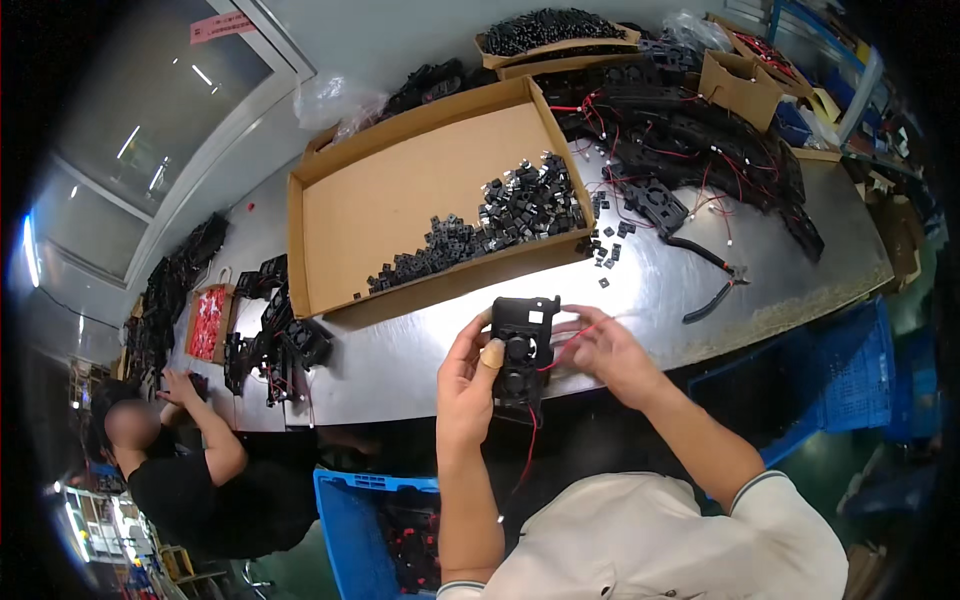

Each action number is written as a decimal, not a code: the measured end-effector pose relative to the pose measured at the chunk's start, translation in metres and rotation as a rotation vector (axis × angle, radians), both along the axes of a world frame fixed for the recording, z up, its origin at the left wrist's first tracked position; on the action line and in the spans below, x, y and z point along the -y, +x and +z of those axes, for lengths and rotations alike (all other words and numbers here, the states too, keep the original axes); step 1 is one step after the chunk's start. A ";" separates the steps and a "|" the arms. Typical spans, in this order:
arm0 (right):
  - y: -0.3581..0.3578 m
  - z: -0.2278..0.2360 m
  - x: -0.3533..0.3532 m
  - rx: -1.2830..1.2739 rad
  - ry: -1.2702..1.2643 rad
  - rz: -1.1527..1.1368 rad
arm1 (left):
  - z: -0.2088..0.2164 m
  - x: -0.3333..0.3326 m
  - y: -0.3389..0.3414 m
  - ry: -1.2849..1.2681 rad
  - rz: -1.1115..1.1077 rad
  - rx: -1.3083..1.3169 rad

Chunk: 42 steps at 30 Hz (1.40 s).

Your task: Assembling electronic components by attaching wires and small parts to a plastic base housing.

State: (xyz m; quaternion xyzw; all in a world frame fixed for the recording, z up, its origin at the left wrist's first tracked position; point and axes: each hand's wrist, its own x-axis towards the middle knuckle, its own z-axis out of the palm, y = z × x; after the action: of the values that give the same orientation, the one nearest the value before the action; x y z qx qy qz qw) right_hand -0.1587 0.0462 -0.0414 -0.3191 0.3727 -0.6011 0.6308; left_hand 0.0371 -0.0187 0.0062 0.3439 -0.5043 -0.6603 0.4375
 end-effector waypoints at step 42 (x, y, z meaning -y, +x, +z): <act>-0.040 0.049 0.223 -1.556 -0.424 -0.383 | -0.018 -0.044 0.017 -0.208 -0.187 0.447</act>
State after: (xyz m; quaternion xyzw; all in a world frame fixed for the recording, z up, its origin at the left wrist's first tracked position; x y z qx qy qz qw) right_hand -0.1987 -0.1765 0.0076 -0.6870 0.6294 -0.3631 0.0057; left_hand 0.0541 0.0251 -0.0113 0.3864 -0.6833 -0.5500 0.2851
